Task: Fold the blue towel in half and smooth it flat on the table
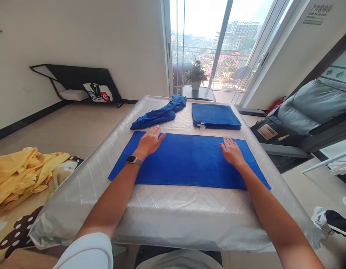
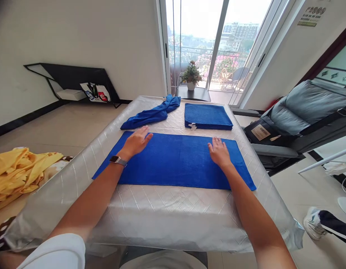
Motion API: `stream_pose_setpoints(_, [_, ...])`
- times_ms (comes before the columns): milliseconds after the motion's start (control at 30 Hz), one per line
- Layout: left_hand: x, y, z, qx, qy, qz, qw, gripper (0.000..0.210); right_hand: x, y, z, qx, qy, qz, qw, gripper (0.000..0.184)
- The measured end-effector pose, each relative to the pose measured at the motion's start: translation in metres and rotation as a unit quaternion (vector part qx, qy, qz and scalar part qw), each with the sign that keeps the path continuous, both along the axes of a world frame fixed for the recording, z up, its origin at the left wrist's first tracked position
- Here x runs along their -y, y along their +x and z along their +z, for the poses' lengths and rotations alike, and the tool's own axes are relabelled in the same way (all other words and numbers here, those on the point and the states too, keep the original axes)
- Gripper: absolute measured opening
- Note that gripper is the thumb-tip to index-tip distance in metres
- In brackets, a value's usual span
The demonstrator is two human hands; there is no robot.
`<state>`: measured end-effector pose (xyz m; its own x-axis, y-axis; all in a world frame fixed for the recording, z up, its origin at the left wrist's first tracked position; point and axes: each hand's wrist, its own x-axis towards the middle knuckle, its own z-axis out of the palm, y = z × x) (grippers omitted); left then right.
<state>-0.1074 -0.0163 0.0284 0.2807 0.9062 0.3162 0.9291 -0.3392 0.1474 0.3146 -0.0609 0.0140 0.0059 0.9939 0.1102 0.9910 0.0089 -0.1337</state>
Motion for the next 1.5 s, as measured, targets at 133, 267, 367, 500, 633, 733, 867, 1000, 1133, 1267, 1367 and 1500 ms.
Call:
stream_pose_setpoints(133, [0.033, 0.085, -0.007, -0.017, -0.025, -0.148, 0.989, 0.071, 0.021, -0.092, -0.001, -0.018, 0.007, 0.123, 0.992, 0.066])
stream_pose_setpoints(267, [0.054, 0.124, -0.031, -0.026, -0.083, -0.180, 0.980, 0.073, 0.044, -0.143, -0.013, -0.008, -0.034, 0.145, 0.989, 0.064])
stream_pose_setpoints(367, [0.062, 0.112, -0.040, -0.029, -0.103, -0.160, 0.981, 0.077, 0.054, -0.137, -0.019, 0.001, -0.064, 0.116, 0.991, 0.066])
stream_pose_setpoints(500, [0.075, 0.055, -0.042, -0.027, -0.113, -0.116, 0.986, 0.079, 0.065, -0.075, -0.023, 0.015, -0.068, 0.054, 0.996, 0.069])
stream_pose_setpoints(633, [0.097, -0.030, -0.050, -0.047, -0.112, -0.031, 0.992, 0.081, 0.085, 0.026, -0.032, 0.047, -0.062, -0.053, 0.996, 0.071])
stream_pose_setpoints(733, [0.113, -0.092, -0.061, -0.063, -0.115, 0.049, 0.990, 0.083, 0.102, 0.092, -0.039, 0.051, -0.056, -0.127, 0.989, 0.073])
stream_pose_setpoints(867, [0.119, -0.143, -0.067, -0.072, -0.150, 0.079, 0.983, 0.086, 0.117, 0.124, -0.038, 0.068, -0.054, -0.143, 0.986, 0.073])
stream_pose_setpoints(1000, [0.109, -0.141, -0.055, -0.081, -0.180, 0.101, 0.975, 0.091, 0.121, 0.099, -0.019, 0.117, -0.022, -0.140, 0.983, 0.069])
stream_pose_setpoints(1133, [0.104, -0.081, -0.031, -0.062, -0.150, 0.031, 0.986, 0.092, 0.117, 0.025, 0.000, 0.101, 0.014, -0.047, 0.994, 0.067])
stream_pose_setpoints(1267, [0.114, 0.022, -0.016, -0.046, -0.110, -0.140, 0.983, 0.083, 0.108, -0.075, 0.002, 0.035, -0.008, 0.109, 0.993, 0.068])
stream_pose_setpoints(1367, [0.125, 0.083, -0.020, -0.042, -0.092, -0.217, 0.971, 0.077, 0.103, -0.126, -0.005, 0.011, -0.031, 0.178, 0.984, 0.068])
stream_pose_setpoints(1500, [0.134, 0.101, -0.031, -0.051, -0.139, -0.214, 0.966, 0.081, 0.104, -0.128, -0.015, 0.014, -0.075, 0.188, 0.979, 0.072])
